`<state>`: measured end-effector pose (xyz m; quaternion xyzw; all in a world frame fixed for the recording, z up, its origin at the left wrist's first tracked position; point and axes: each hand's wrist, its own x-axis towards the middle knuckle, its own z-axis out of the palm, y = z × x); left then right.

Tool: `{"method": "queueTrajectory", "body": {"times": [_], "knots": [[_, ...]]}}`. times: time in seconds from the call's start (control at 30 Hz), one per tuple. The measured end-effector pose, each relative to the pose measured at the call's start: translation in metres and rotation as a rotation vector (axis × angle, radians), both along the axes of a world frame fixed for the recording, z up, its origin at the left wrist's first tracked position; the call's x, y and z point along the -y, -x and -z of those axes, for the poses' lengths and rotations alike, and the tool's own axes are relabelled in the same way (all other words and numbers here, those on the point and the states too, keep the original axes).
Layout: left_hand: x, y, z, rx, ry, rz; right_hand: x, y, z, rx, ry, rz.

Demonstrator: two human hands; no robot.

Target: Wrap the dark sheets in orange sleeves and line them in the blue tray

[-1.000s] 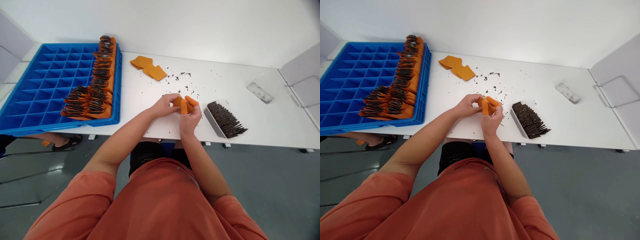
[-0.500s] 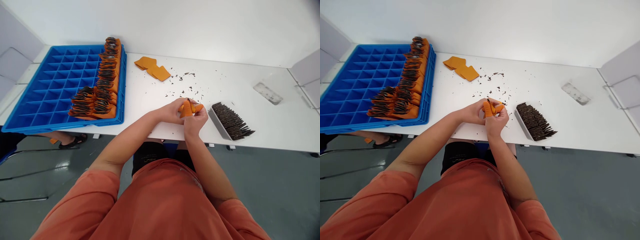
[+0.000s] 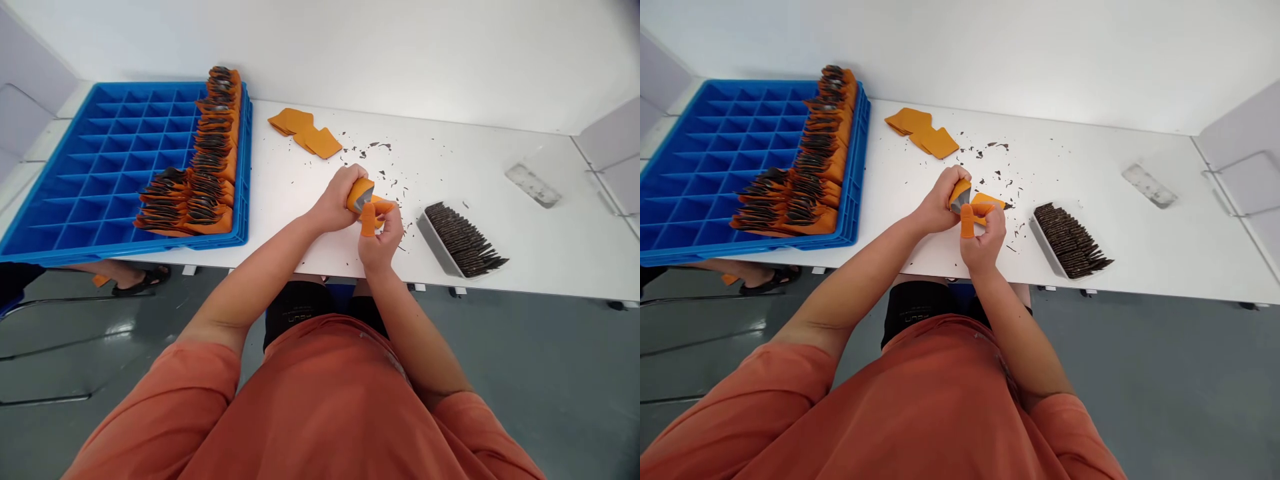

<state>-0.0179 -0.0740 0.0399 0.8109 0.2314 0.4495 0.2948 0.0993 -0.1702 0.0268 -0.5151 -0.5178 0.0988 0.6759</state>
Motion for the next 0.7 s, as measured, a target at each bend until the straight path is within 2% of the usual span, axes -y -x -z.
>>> {"method": "queueTrajectory", "body": {"times": [0.17,0.23,0.47,0.7], "knots": [[-0.001,-0.004,0.011,-0.091,-0.134,-0.074,-0.007,-0.006,0.009,-0.277,0.096,-0.183],[0.0,-0.005,0.014,-0.105,-0.162,-0.075,-0.01,-0.007,0.012,-0.384,0.109,-0.21],[0.002,-0.004,0.012,-0.147,-0.145,-0.032,-0.01,-0.005,0.009,-0.344,0.184,-0.122],[0.001,-0.001,0.006,-0.183,-0.096,-0.077,-0.008,-0.005,0.005,-0.3,0.231,-0.058]]}}
